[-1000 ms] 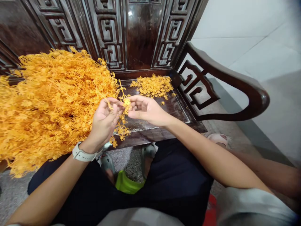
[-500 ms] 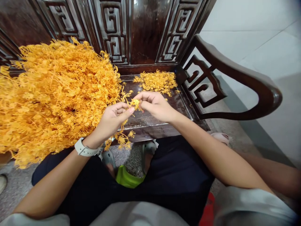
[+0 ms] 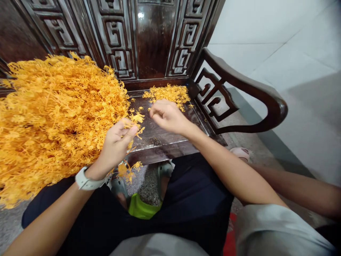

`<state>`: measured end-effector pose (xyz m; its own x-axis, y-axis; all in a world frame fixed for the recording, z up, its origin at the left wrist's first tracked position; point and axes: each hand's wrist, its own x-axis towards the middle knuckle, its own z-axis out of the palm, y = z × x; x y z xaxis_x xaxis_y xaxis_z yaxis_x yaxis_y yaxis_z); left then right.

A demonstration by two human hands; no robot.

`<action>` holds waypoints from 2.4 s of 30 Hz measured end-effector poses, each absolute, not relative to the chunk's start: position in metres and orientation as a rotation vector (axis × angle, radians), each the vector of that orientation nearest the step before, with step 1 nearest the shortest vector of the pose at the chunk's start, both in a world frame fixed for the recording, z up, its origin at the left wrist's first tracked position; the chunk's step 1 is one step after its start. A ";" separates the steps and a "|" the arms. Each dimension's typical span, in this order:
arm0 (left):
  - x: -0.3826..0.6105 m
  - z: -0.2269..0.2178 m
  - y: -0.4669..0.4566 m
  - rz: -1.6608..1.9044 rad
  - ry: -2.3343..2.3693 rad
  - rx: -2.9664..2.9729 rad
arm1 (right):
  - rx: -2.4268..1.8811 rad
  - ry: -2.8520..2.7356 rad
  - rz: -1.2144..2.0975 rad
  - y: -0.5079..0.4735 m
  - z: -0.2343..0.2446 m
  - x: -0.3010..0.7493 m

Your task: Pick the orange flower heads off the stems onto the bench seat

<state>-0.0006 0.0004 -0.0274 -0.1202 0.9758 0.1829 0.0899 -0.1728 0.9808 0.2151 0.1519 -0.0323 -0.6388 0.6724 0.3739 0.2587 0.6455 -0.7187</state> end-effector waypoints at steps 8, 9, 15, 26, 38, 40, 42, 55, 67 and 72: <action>-0.052 -0.021 0.008 1.542 1.333 0.985 | -0.805 -2.007 1.439 0.165 -0.042 0.267; -0.053 -0.021 0.011 1.526 1.343 0.940 | -0.692 -2.136 1.644 0.155 -0.037 0.265; -0.043 -0.019 0.018 1.524 1.309 0.928 | -0.283 -2.173 2.100 0.143 -0.009 0.258; -0.030 -0.029 0.017 1.367 1.346 0.947 | -0.978 -0.901 1.864 0.168 -0.032 0.240; 0.000 -0.042 0.011 1.162 1.296 1.210 | -0.490 -1.976 1.759 0.107 -0.030 0.192; 0.001 -0.040 0.010 1.137 1.235 1.256 | -0.505 -1.929 1.717 0.107 -0.034 0.187; 0.001 -0.035 0.008 1.113 1.192 1.290 | -0.542 -1.893 1.711 0.113 -0.035 0.188; -0.008 -0.018 -0.005 1.066 0.930 1.242 | -0.737 -1.626 1.424 0.156 -0.033 0.198; -0.025 -0.019 -0.003 1.152 1.125 0.926 | -0.432 -2.317 1.889 0.137 -0.014 0.233; -0.020 -0.014 -0.001 1.186 1.139 0.945 | -0.275 -2.109 2.238 0.148 -0.004 0.240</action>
<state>-0.0202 -0.0010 -0.0140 0.0077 0.9874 -0.1581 -0.1971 0.1565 0.9678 0.2398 0.1476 -0.0039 -0.9827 0.1609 -0.0921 0.0824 -0.0656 -0.9944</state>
